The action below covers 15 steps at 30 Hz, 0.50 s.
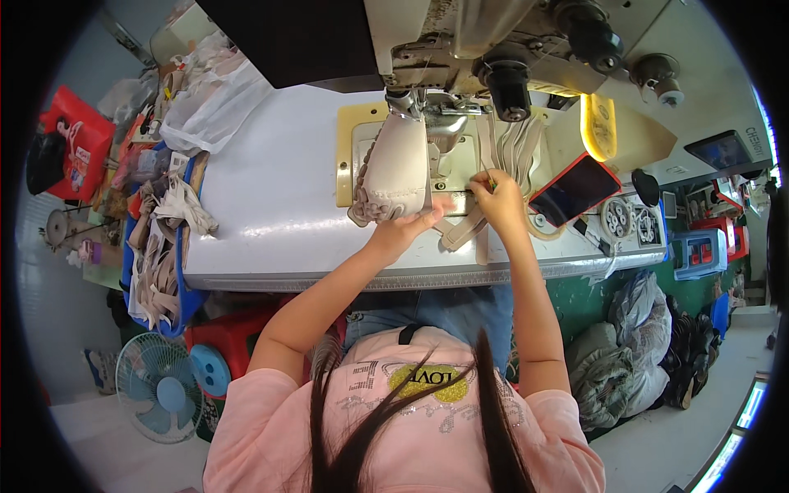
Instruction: Stitching shoe components using an industrial sewing machine.
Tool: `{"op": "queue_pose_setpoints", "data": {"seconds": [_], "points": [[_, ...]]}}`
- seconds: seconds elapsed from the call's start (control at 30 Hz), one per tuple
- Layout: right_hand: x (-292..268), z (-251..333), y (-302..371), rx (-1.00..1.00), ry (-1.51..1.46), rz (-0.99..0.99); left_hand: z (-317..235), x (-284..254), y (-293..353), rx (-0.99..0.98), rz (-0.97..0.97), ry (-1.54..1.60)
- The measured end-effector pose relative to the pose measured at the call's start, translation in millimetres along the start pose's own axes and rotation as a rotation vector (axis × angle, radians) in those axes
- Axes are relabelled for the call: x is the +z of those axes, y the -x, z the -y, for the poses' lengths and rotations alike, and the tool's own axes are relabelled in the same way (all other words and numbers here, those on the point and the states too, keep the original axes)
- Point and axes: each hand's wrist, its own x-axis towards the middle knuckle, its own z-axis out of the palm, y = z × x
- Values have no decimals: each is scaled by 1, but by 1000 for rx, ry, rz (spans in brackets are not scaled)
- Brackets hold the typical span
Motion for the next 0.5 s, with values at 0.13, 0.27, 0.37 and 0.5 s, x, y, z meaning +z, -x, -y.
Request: {"op": "queue_pose_setpoints", "data": {"seconds": [0.13,0.27,0.37,0.5], "points": [[-2,-11,4,-1,40,47,23,4,48,-167,221,-65],[-5,-6,5,-57,74,73,46,1,112,-63,613,-797],[-9,28,10,-253,-230,-12,15,-24,120,9,297,-900],[9,70,10,-324,-550,-12,-37,-48,88,638,-425,-1152]]}}
